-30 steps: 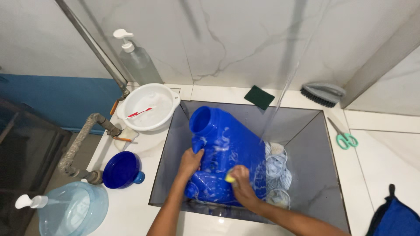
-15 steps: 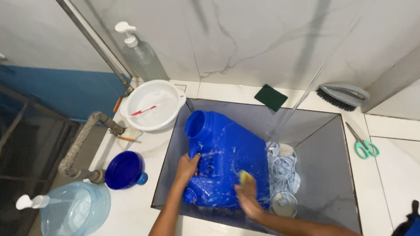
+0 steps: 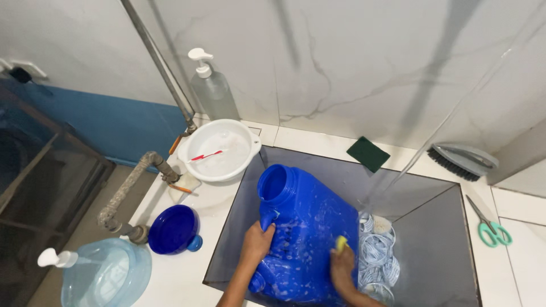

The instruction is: The person removes a plastic seal from a blue plastic container using scissors, then washes the container with a sponge under running water. They rinse the container and its cap, then place the container on the counter.

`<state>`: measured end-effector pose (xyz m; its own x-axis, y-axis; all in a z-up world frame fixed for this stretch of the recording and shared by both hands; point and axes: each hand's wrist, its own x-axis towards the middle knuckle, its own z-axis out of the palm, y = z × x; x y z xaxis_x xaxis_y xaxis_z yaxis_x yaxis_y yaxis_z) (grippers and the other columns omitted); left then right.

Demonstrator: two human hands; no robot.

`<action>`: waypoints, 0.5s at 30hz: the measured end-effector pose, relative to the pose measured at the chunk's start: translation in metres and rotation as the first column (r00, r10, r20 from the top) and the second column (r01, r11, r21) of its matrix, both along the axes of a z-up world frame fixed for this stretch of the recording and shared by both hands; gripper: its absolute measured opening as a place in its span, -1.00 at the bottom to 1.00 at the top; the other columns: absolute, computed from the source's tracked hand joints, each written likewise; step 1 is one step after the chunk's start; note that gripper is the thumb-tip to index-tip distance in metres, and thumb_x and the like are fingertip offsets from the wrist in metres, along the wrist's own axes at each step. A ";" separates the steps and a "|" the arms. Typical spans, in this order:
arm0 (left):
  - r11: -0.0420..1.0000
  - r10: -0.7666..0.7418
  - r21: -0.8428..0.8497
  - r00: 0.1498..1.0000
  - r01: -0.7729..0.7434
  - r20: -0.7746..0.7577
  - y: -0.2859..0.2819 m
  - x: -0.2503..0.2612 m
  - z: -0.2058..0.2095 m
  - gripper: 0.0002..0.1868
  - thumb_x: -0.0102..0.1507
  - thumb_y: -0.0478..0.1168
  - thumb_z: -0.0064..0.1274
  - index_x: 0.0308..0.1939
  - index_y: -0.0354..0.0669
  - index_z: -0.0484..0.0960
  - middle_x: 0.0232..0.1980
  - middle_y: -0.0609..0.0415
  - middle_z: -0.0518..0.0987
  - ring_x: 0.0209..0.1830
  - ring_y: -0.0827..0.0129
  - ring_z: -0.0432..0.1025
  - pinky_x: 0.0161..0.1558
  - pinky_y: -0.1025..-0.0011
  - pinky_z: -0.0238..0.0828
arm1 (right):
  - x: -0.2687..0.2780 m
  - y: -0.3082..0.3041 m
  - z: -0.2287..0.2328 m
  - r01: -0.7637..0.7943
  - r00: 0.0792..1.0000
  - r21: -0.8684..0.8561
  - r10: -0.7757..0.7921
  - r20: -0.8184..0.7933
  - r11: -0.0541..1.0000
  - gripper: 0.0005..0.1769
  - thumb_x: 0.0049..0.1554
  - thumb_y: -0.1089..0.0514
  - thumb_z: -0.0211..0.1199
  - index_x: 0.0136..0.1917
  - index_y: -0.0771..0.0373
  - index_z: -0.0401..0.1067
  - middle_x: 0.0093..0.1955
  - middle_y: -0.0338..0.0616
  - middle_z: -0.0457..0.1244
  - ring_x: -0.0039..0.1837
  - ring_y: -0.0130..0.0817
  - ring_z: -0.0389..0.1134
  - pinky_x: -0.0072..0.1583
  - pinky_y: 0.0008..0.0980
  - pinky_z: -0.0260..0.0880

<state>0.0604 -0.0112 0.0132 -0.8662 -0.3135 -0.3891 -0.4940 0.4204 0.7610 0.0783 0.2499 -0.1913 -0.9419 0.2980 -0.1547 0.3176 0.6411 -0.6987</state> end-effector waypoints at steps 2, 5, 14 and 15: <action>1.000 -0.007 -0.013 1.000 0.007 -0.022 0.002 0.003 -0.002 -0.61 0.27 0.03 0.04 -0.12 -0.26 0.62 -0.27 -0.31 0.67 -0.26 -0.16 0.66 -0.15 0.05 0.57 | -0.029 -0.015 0.027 -0.327 0.875 -0.002 0.302 -0.378 0.945 -0.34 0.34 -0.12 -0.18 0.54 0.34 0.02 0.47 0.32 0.00 0.52 0.17 -0.01 0.52 0.03 -0.10; 0.996 -0.026 -0.091 0.993 0.015 -0.113 0.005 0.006 -0.001 -0.62 0.25 0.03 0.07 -0.08 -0.20 0.66 -0.19 -0.31 0.66 -0.11 -0.19 0.59 -0.07 0.04 0.52 | -0.173 -0.022 0.100 -0.530 0.610 0.128 0.481 -0.630 0.838 -0.23 0.25 0.18 0.03 0.64 0.34 -0.15 0.60 0.34 -0.11 0.60 0.33 -0.11 0.53 0.04 -0.05; 0.970 -0.176 -0.203 0.960 0.132 -0.217 0.019 -0.005 0.007 -0.58 0.23 0.05 0.09 -0.05 -0.22 0.66 -0.15 -0.36 0.64 -0.05 -0.24 0.53 -0.01 -0.02 0.47 | -0.238 0.033 0.174 -0.350 0.893 -0.023 0.326 -0.310 0.936 -0.63 0.20 0.22 0.15 0.26 0.23 0.53 0.12 0.21 0.42 0.12 0.03 0.49 0.24 -0.08 0.47; 0.965 -0.196 -0.216 0.955 0.148 -0.221 0.022 -0.006 0.008 -0.57 0.24 0.06 0.09 -0.08 -0.25 0.67 -0.16 -0.37 0.64 -0.05 -0.24 0.53 -0.01 -0.02 0.47 | -0.217 0.047 0.180 -0.306 0.941 -0.440 0.197 -0.277 0.845 -0.68 0.23 0.25 0.09 0.21 0.36 0.49 0.11 0.19 0.40 0.06 -0.09 0.48 0.19 -0.18 0.49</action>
<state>0.0539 0.0105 0.0213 -0.9734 -0.2006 -0.1111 -0.2155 0.6348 0.7420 -0.1385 0.2969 -0.0111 -0.9999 -0.0108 -0.0027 -0.0001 0.2559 -0.9667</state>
